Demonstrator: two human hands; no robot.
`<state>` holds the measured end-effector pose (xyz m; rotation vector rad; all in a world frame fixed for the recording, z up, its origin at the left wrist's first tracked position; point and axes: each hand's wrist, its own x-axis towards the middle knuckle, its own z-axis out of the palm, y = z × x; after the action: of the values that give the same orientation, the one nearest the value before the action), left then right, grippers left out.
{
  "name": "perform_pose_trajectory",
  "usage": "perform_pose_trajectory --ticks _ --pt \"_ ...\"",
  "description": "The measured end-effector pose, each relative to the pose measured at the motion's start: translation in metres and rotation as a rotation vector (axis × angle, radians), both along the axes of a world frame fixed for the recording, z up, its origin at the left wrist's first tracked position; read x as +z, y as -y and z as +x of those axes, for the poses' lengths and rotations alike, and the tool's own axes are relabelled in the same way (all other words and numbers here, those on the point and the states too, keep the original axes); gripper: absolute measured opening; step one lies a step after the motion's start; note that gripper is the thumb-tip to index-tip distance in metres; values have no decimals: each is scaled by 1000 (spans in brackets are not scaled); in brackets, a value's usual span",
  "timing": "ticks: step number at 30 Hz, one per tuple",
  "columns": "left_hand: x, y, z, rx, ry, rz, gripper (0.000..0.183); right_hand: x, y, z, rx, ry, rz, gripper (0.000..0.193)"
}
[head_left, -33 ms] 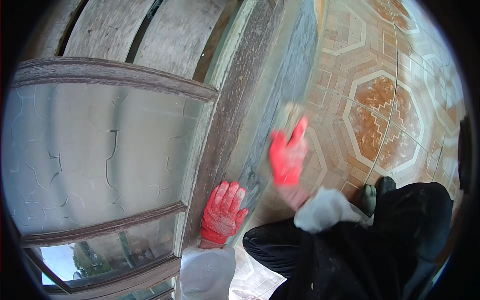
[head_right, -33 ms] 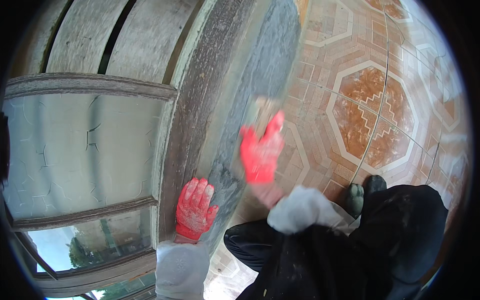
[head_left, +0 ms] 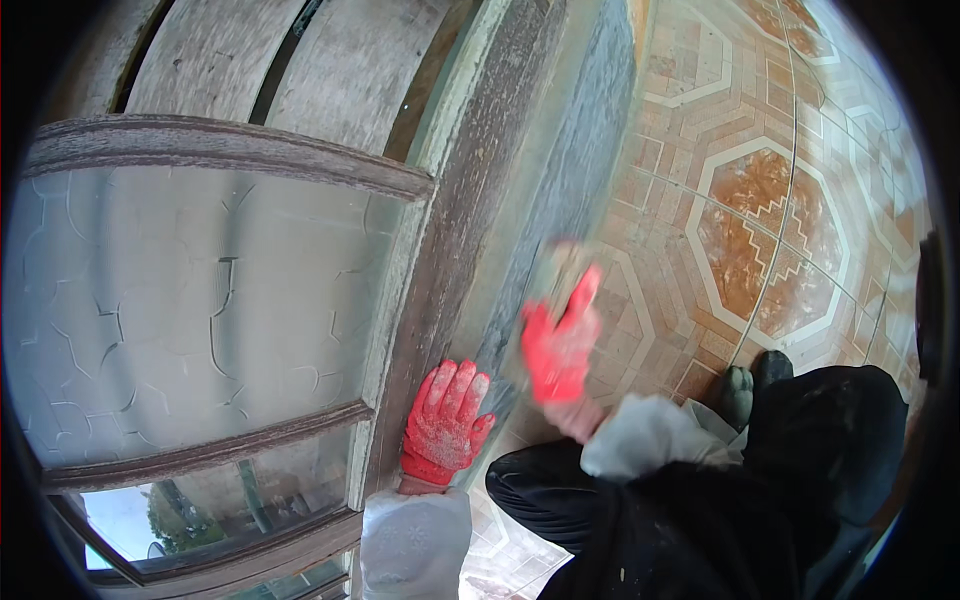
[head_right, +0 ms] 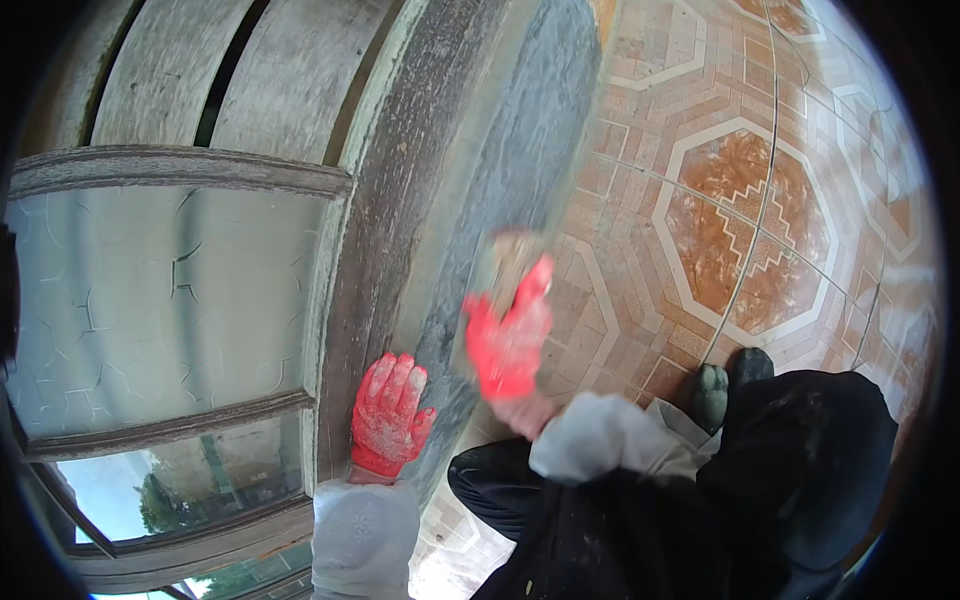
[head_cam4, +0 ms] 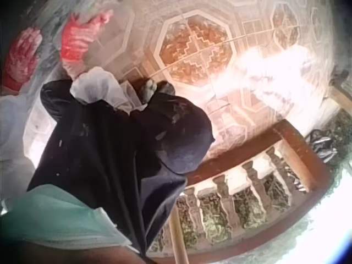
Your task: The person sands the exterior wall of a building next to a window frame using a sanding block held in their right hand while wearing red gloves.
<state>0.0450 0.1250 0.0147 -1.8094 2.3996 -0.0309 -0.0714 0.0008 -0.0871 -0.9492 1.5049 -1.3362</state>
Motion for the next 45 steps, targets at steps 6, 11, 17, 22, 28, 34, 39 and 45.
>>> perform_pose_trajectory --ticks 6,11,17,22,28,34,39,45 --pt "3 -2 3 3 26 -5 54 -19 -13 3 154 -107 -128 55" --pt "1 1 2 16 55 20 54 -6 152 -36 16 -53 198 34" --pt "7 5 -4 41 139 103 42 -8 53 -19 124 33 79 70" --pt "5 8 -7 -27 167 128 34 11 2 -22 263 228 240 88" --pt "6 4 -6 -16 172 69 33 -9 164 -35 40 -96 86 72" --pt "-5 -2 1 32 42 -10 39 44 30 -27 119 90 -204 72" --pt "-16 -9 12 -28 -79 -175 52 65 39 -35 272 -132 -556 75" --pt "-9 -3 2 -7 -103 -162 52 44 134 -32 -87 -99 29 65"
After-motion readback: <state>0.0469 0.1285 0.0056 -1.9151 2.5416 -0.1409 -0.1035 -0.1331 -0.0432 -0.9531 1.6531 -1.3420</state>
